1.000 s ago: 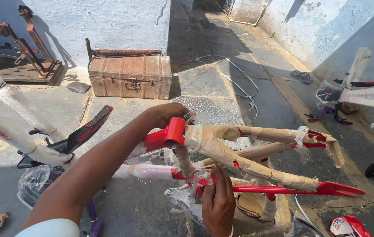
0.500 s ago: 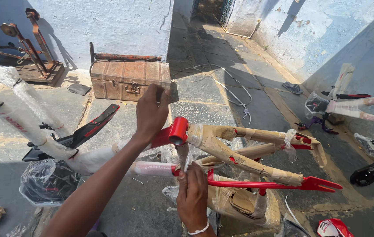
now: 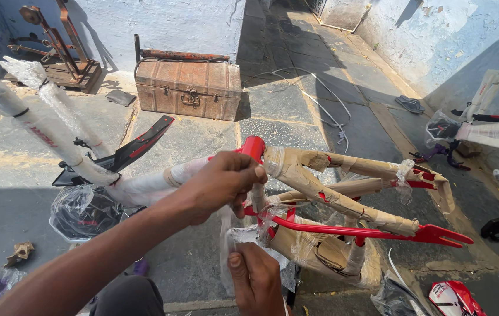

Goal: The person removes plastic and cardboard wrapping from a bicycle frame by hand, then positions a black fender onto the frame and secures it with screws using a tool.

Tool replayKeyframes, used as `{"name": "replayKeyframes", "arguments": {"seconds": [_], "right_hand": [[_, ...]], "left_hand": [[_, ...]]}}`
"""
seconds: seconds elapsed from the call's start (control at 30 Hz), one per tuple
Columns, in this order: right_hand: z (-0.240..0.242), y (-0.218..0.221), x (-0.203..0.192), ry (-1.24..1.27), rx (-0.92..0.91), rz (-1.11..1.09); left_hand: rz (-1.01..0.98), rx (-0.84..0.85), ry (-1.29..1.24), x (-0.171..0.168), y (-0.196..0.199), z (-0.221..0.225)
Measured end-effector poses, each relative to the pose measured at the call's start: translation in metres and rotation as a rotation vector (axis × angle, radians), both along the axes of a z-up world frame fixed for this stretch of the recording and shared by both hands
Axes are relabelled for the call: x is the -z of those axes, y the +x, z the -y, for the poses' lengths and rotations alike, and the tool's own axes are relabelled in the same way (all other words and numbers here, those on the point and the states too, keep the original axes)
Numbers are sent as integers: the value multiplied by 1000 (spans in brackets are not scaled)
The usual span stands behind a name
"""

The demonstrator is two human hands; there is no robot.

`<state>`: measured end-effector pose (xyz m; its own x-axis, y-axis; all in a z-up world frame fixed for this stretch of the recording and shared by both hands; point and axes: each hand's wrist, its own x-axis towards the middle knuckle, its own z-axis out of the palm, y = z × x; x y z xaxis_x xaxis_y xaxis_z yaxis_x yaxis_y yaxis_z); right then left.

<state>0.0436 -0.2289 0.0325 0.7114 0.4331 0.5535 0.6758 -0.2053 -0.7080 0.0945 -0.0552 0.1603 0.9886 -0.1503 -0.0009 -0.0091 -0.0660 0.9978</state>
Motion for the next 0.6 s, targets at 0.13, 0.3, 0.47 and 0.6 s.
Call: {"name": "replayKeyframes", "arguments": {"seconds": [0.13, 0.3, 0.47, 0.6], "right_hand": [[4, 42, 9, 113, 278, -209], [5, 153, 32, 263, 288, -353], [-9, 236, 81, 439, -64, -256], [-17, 278, 111, -144, 67, 42]], "left_hand": [[243, -69, 493, -57, 104, -49], [304, 106, 768, 2, 223, -41], [131, 203, 657, 119, 288, -33], [166, 229, 598, 159, 306, -51]]}}
